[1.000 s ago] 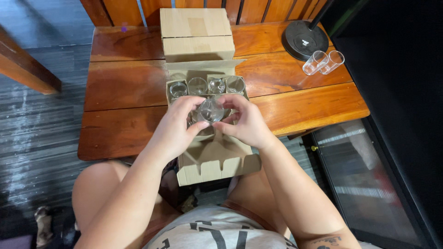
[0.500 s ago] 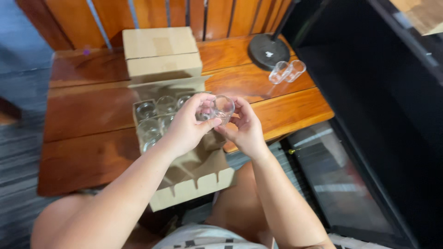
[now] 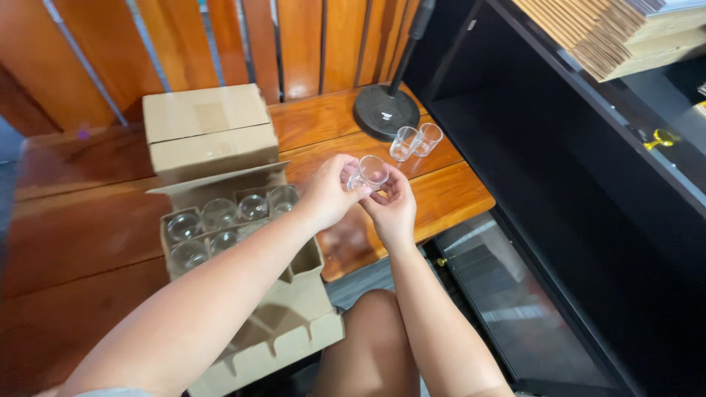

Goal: The person opens a cardboard box containing small clear glasses and removes them one by one, placing them on a wooden bench. The glasses are arranged in rows as they are taken out of the box.

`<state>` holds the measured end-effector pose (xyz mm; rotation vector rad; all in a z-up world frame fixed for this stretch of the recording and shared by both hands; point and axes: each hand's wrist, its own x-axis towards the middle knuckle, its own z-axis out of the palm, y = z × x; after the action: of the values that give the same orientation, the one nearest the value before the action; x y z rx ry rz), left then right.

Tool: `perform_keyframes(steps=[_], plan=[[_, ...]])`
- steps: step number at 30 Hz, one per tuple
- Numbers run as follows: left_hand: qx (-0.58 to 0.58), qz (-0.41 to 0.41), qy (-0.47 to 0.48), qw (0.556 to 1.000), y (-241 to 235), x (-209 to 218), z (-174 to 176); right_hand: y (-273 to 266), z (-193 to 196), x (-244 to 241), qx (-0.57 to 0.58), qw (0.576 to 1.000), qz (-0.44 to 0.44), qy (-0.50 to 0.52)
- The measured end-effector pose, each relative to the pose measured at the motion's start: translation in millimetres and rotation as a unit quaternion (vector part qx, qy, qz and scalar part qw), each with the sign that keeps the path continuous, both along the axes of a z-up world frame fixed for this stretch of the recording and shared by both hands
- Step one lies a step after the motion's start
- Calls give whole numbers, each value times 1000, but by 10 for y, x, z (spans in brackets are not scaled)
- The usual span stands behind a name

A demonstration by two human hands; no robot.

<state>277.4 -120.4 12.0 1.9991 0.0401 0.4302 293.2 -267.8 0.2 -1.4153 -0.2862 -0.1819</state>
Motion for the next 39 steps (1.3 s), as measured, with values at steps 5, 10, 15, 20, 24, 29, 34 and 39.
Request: perform_keyframes(steps=[5,10,15,20,24,29,34,39], plan=[[22,0,53,998,-77,430,-47,-34,-143,413,-3,999,-44,8],[33,-4,135,990,-194,865,-201,4,-257,759,15,996,-83,34],[1,3,172,985,-309,1083,-267,-10,-498,1088,-33,989,-142,35],[-22,20,183,983,-340,1346,-468,75,-499,1171,-42,982,-177,50],[-23,27,199,979,-368,1371,-447,84,-495,1221,-59,977,-195,63],[-28,30,204,978,-383,1427,-457,38,-562,1322,-87,976,-187,72],[-35,38,207,977,-451,1534,-562,28,-634,1367,-90,977,-179,74],[-39,40,210,976,-465,1588,-618,33,-709,1434,-96,975,-188,70]])
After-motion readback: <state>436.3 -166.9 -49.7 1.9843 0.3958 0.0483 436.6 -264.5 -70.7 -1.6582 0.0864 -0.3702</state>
